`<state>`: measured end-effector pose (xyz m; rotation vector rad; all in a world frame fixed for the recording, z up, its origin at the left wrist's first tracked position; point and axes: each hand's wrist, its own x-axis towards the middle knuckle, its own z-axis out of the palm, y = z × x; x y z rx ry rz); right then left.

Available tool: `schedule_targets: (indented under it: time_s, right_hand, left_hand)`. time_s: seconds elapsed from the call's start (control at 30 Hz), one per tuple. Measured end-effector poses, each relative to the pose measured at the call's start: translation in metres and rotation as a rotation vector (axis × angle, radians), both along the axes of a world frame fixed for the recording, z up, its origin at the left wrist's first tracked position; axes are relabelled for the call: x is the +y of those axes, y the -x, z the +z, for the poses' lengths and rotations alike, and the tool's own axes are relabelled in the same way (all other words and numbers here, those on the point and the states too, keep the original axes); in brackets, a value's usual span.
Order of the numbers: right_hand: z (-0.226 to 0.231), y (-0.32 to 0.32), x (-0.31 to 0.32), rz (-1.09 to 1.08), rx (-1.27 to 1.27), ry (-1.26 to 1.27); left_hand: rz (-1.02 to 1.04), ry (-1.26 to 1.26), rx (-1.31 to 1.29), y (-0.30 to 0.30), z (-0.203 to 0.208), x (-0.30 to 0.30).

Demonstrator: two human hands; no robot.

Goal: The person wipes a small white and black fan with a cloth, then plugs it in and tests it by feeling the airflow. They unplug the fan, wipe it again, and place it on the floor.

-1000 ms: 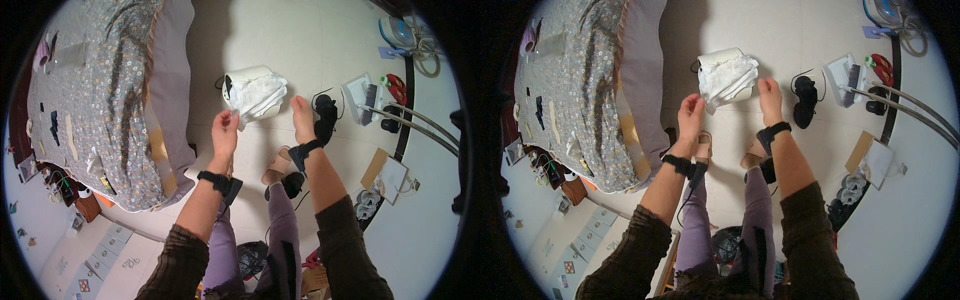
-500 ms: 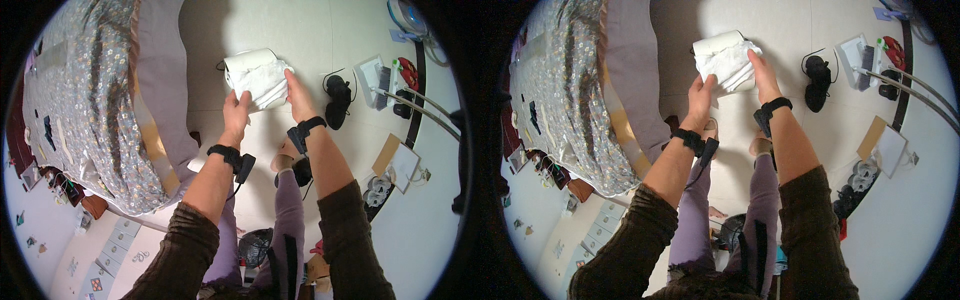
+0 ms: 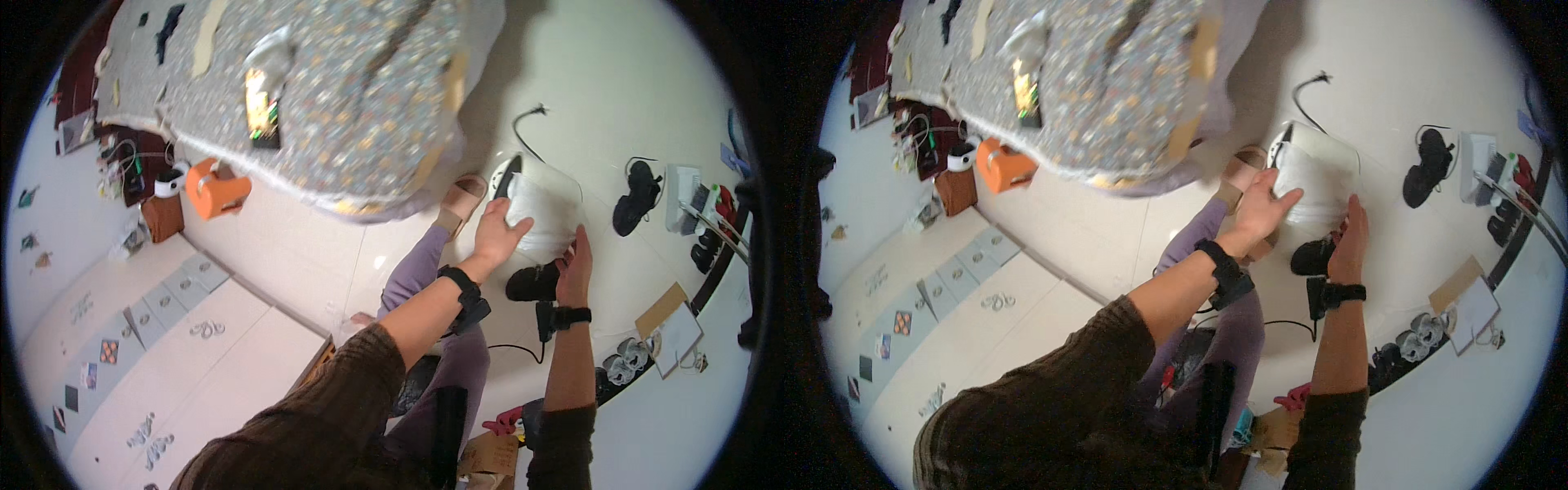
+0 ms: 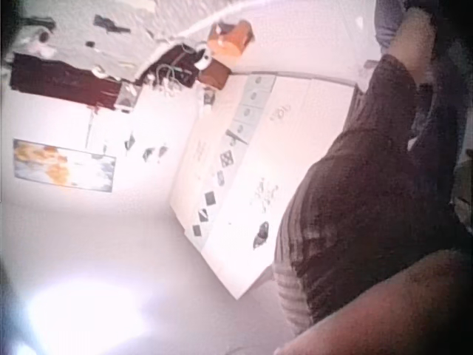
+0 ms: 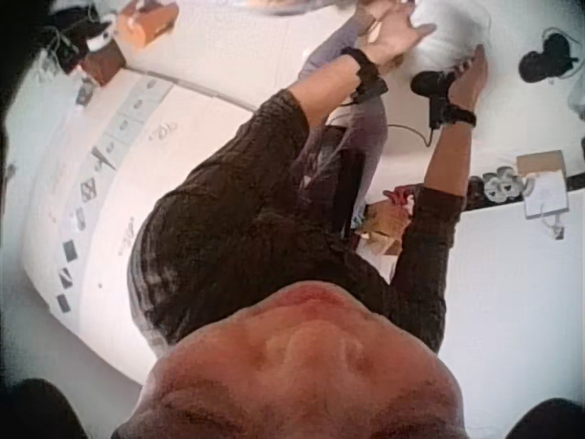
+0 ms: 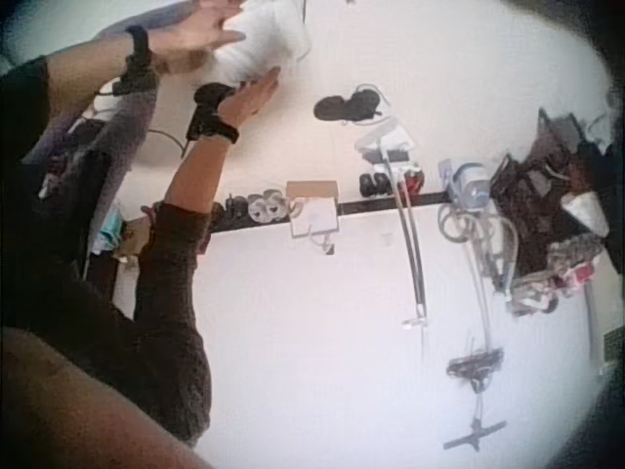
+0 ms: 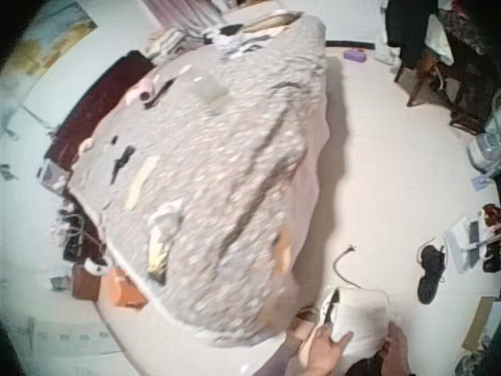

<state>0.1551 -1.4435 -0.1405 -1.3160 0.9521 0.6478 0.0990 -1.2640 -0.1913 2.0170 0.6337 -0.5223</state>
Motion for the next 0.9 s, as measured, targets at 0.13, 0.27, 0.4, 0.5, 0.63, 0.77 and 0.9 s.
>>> schedule_targets:
  time_s: [0.13, 0.27, 0.4, 0.5, 0.63, 0.77, 0.9]
  right_hand:
    - [0.029, 0.086, 0.033, -0.193, 0.046, -0.079]
    - [0.064, 0.152, 0.086, -0.129, 0.085, -0.049]
    - [0.092, 0.206, 0.155, 0.006, 0.096, -0.029]
    - [0.107, 0.250, 0.232, 0.048, 0.056, -0.041]
    - [0.118, 0.296, 0.356, 0.126, 0.041, -0.010]
    - [0.124, 0.332, 0.493, 0.239, 0.002, 0.059]
    - [0.131, 0.344, 0.601, 0.362, -0.003, 0.021]
  left_hand:
    - [0.001, -0.068, -0.056, 0.067, 0.030, 0.032]
    - [0.087, -0.014, -0.002, 0.131, 0.064, 0.086]
    - [0.212, 0.033, -0.013, 0.199, 0.093, 0.155]
    - [0.252, 0.049, -0.070, 0.255, 0.099, 0.227]
    - [0.544, 0.578, -0.132, 0.329, 0.079, 0.335]
    - [0.430, 0.097, -0.048, 0.387, 0.064, 0.446]
    - [0.456, -0.002, -0.112, 0.426, 0.096, 0.553]
